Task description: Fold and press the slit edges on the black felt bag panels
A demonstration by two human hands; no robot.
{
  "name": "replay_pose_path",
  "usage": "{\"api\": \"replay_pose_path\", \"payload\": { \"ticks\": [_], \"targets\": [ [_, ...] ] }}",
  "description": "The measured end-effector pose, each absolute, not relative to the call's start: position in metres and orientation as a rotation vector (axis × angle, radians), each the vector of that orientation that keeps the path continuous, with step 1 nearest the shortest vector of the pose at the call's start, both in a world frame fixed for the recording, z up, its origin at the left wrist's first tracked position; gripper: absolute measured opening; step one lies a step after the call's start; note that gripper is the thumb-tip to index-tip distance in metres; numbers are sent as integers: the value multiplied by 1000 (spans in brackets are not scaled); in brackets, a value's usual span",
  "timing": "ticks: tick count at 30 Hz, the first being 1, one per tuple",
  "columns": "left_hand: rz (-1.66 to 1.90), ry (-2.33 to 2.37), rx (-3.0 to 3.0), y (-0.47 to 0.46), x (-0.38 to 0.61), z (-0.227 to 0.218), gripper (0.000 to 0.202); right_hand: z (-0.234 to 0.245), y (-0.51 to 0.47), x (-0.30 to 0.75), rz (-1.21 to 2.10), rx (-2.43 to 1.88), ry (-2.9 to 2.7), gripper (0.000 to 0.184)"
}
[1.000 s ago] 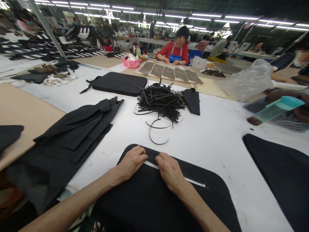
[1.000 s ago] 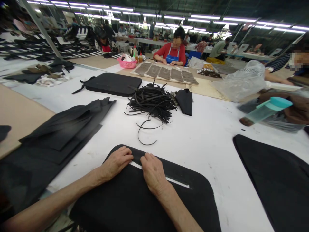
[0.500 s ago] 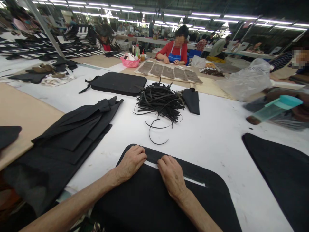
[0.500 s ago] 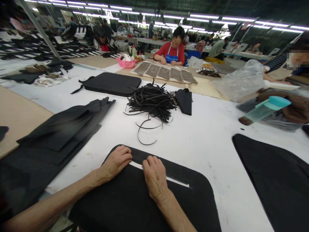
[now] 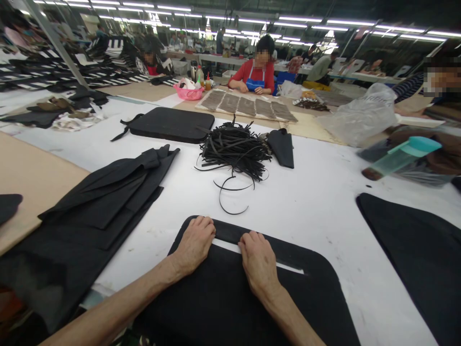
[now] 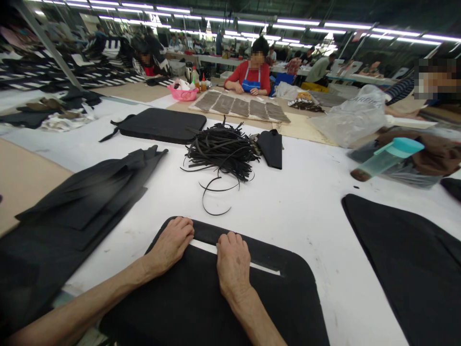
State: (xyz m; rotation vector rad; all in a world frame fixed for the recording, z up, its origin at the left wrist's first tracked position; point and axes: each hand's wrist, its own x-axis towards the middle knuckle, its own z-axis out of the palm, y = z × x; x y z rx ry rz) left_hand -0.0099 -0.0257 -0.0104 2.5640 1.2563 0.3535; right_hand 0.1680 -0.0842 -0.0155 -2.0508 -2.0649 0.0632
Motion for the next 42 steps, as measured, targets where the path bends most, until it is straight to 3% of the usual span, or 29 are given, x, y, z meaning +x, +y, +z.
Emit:
{"api": "replay_pose_path", "payload": {
  "ticks": [21, 25, 30, 37, 42],
  "targets": [
    [266, 1496, 2506, -29, 2, -7, 10, 8, -69, 165, 385, -2346, -2034, 17],
    [176, 1251, 2816, -33, 6, -5, 16, 11, -64, 165, 437, -2373, -2026, 18],
    [25, 755, 3154, -29, 8, 2, 40, 12, -60, 167, 480, -2401, -2008, 20],
    [-28, 581, 3240, -20, -3, 4, 36, 12, -60, 168, 519, -2425, -1959, 17],
    [55, 701, 3227, -20, -30, -10, 32, 14, -61, 169, 535, -2424, -1943, 19]
  ]
}}
